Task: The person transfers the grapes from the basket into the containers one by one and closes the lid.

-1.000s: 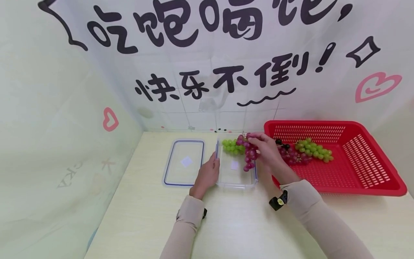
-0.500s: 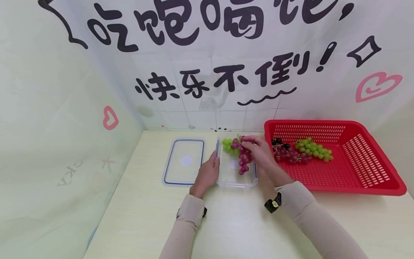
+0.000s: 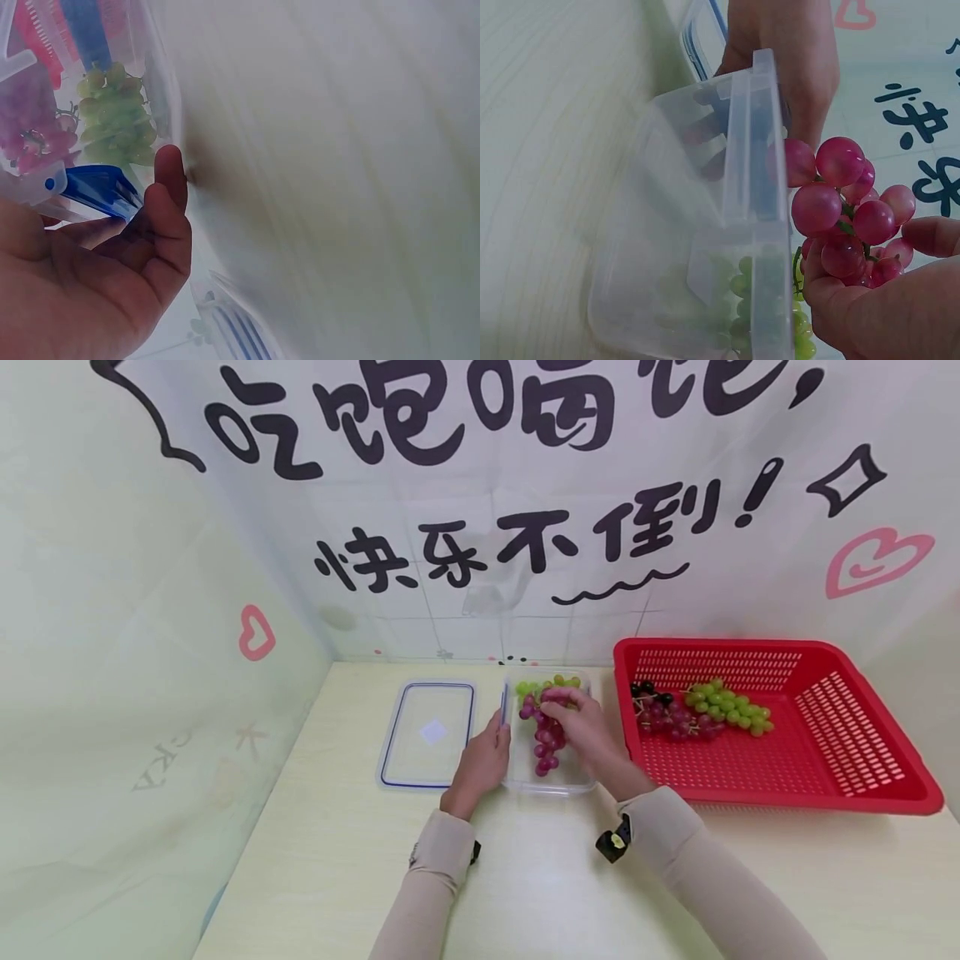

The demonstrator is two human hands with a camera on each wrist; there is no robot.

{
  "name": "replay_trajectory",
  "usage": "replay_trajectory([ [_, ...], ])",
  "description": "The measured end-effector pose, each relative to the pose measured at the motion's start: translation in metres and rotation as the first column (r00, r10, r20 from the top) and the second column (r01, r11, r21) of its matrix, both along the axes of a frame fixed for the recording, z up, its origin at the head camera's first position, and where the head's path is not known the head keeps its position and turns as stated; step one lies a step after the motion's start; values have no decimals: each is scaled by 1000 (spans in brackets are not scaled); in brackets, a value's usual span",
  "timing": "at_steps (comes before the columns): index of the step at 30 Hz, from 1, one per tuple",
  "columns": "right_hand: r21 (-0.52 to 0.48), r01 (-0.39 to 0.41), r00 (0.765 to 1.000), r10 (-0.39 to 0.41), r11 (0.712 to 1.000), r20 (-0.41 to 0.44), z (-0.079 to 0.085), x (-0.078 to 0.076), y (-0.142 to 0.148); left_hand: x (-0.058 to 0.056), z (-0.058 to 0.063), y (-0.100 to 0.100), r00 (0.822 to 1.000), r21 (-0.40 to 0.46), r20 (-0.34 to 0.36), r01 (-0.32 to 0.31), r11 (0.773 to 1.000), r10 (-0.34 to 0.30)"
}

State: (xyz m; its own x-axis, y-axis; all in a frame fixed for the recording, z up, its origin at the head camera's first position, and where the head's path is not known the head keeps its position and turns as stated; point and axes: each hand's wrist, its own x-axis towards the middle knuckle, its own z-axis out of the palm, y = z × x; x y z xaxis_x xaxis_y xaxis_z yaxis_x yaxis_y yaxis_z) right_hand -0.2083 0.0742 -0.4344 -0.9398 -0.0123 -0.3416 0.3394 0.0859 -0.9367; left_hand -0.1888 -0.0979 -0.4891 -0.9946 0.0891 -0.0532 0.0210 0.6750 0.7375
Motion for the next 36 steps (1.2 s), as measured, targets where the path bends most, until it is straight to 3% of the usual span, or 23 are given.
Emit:
replay_trajectory([
  [6, -28, -25, 999, 24, 999, -35, -7, -1, -8, 0, 0, 1, 1000, 0, 9, -3, 1000, 3],
  [18, 74, -78, 995, 82, 994, -51, -18, 3, -19, 1, 0, 1, 1000, -8, 24, -4, 1000, 4],
  [29, 97, -110, 992, 115, 989, -42, -23, 5, -21, 1, 0, 2, 1000, -2, 23, -8, 1000, 8],
  [36, 124, -178, 983, 182, 976, -18, -25, 4, -18, 0, -1, 1, 1000, 5, 20, -1, 1000, 1],
])
